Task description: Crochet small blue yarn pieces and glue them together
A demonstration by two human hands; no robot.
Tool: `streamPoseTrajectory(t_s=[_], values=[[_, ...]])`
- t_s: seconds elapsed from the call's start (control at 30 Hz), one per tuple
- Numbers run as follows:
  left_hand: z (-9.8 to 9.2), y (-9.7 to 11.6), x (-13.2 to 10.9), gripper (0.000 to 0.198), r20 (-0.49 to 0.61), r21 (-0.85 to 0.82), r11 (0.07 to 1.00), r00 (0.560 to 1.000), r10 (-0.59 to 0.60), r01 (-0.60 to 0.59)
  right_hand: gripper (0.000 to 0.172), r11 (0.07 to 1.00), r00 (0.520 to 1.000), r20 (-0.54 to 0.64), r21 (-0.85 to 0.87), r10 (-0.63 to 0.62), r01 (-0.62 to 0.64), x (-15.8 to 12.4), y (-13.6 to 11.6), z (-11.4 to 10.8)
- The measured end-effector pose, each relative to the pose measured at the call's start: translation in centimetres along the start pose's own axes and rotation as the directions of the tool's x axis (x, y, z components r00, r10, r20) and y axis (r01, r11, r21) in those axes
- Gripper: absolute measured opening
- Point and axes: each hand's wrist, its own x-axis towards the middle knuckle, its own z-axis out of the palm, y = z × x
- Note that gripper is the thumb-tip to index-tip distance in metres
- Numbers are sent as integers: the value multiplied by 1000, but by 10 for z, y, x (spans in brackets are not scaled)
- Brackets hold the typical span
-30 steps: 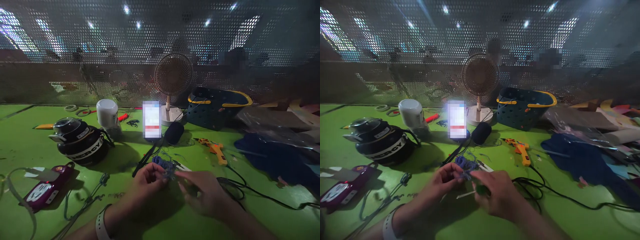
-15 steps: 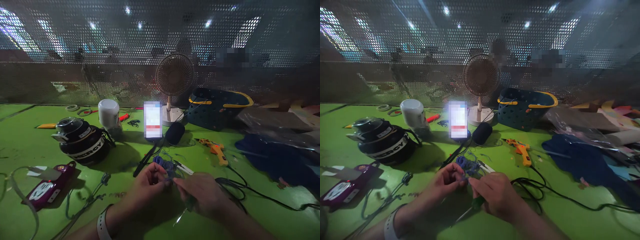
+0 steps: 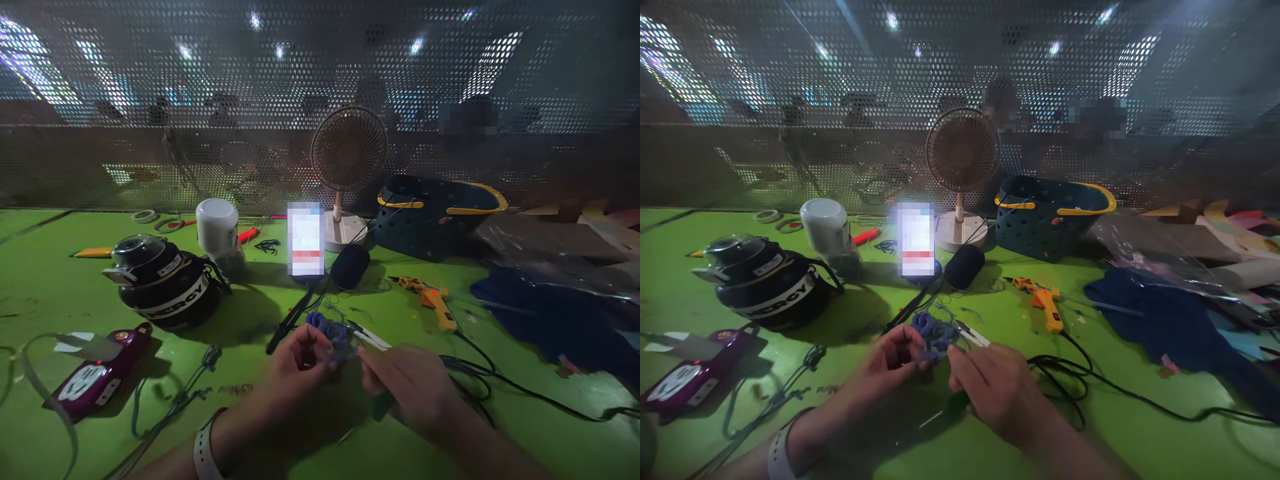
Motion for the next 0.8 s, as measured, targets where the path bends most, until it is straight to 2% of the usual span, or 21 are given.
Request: streamPoseTrajectory(t_s=[0.07,0.13,0.23,0.33,0.37,0.43,0.5,0.6,0.67,0.77,0.8], values=[[-1,-1,-1,29,2,19,1000,1000,22,-22,16,1000,1000,-18,-22,19,-19,0,-2,-1],[-2,-2,-3,25,13,40,998,999,52,-52,16,997,997,-39,29,71,-70,-2,-4,-2],[-2,0,-6,18,11,147,979,990,139,-139,26,950,963,-34,175,267,-257,-2,-2,-4],[0,3,-9,8,-3,340,903,960,280,-263,19,812,877,43,360,478,-460,2,2,-7],[1,4,-10,6,4,396,868,946,325,-300,14,749,843,82,420,531,-512,4,3,-7],[2,5,-12,3,39,478,800,919,393,-362,16,612,764,174,501,621,-612,8,3,-7],[3,6,-13,3,80,535,739,896,437,-408,20,502,703,256,544,664,-672,11,2,-5],[3,7,-14,6,129,583,682,879,459,-442,18,416,662,350,563,663,-714,14,0,-4],[4,8,-15,4,129,588,679,880,458,-439,19,373,620,324,573,715,-729,14,3,-3],[4,8,-15,3,117,574,692,880,461,-439,26,345,527,150,602,837,-720,12,11,-3],[4,7,-15,4,120,572,690,877,466,-445,25,356,516,105,607,850,-710,11,14,-3]])
